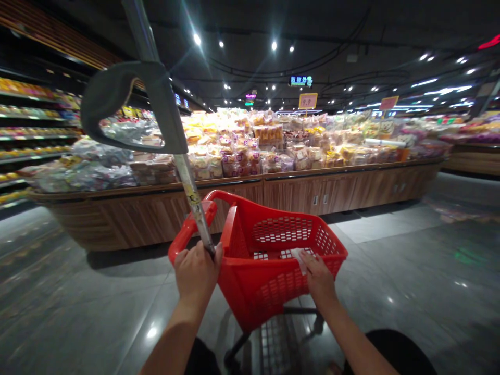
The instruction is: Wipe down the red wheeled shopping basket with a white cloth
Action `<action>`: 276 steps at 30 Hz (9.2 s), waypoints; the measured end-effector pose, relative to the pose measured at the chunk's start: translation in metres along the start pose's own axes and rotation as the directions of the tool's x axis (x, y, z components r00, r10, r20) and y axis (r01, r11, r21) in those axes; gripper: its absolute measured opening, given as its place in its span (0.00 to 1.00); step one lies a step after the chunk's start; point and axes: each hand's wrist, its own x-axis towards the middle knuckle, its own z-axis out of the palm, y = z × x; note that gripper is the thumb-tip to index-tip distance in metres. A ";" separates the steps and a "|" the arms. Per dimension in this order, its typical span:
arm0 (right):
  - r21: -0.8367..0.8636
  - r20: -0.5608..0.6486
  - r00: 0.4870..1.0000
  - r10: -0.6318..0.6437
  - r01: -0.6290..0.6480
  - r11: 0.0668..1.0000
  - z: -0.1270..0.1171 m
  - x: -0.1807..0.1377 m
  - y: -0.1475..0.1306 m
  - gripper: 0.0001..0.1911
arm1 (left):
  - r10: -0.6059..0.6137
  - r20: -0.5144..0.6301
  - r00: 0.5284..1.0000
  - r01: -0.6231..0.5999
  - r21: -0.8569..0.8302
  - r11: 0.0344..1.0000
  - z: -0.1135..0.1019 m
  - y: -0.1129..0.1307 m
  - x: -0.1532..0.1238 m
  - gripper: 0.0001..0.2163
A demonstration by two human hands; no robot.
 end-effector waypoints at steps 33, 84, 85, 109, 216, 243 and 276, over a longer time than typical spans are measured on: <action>-0.030 0.016 0.985 -0.171 0.172 0.985 -0.002 -0.015 -0.025 0.30 | 0.114 -0.010 0.993 -0.114 0.026 0.993 0.039 -0.058 0.023 0.18; -0.082 0.040 0.988 -0.149 0.152 0.985 -0.012 -0.049 -0.028 0.28 | 0.304 -0.009 0.952 -0.274 -0.463 0.843 0.034 0.085 -0.067 0.17; -0.068 0.044 0.984 -0.170 0.173 0.983 -0.011 -0.048 -0.034 0.28 | 0.343 0.023 0.939 -0.287 -0.494 0.821 0.035 0.100 -0.075 0.17; 0.165 0.158 0.946 -0.284 0.258 0.952 -0.030 -0.097 -0.040 0.30 | 0.401 0.201 0.894 -0.246 -0.529 0.812 0.064 0.062 -0.067 0.14; 0.380 0.228 0.961 0.155 -0.234 0.895 0.001 -0.034 -0.034 0.09 | 0.284 0.710 0.644 -0.093 -0.296 0.951 0.014 0.085 -0.108 0.27; 0.181 0.095 0.985 0.147 -0.162 0.970 -0.018 0.035 -0.009 0.15 | 0.434 0.670 0.602 -0.241 -0.366 0.899 0.003 0.018 -0.118 0.27; 0.289 0.259 0.957 0.131 -0.206 0.935 0.034 0.026 -0.062 0.08 | 0.332 0.695 0.637 -0.115 -0.340 0.933 0.011 0.071 -0.120 0.18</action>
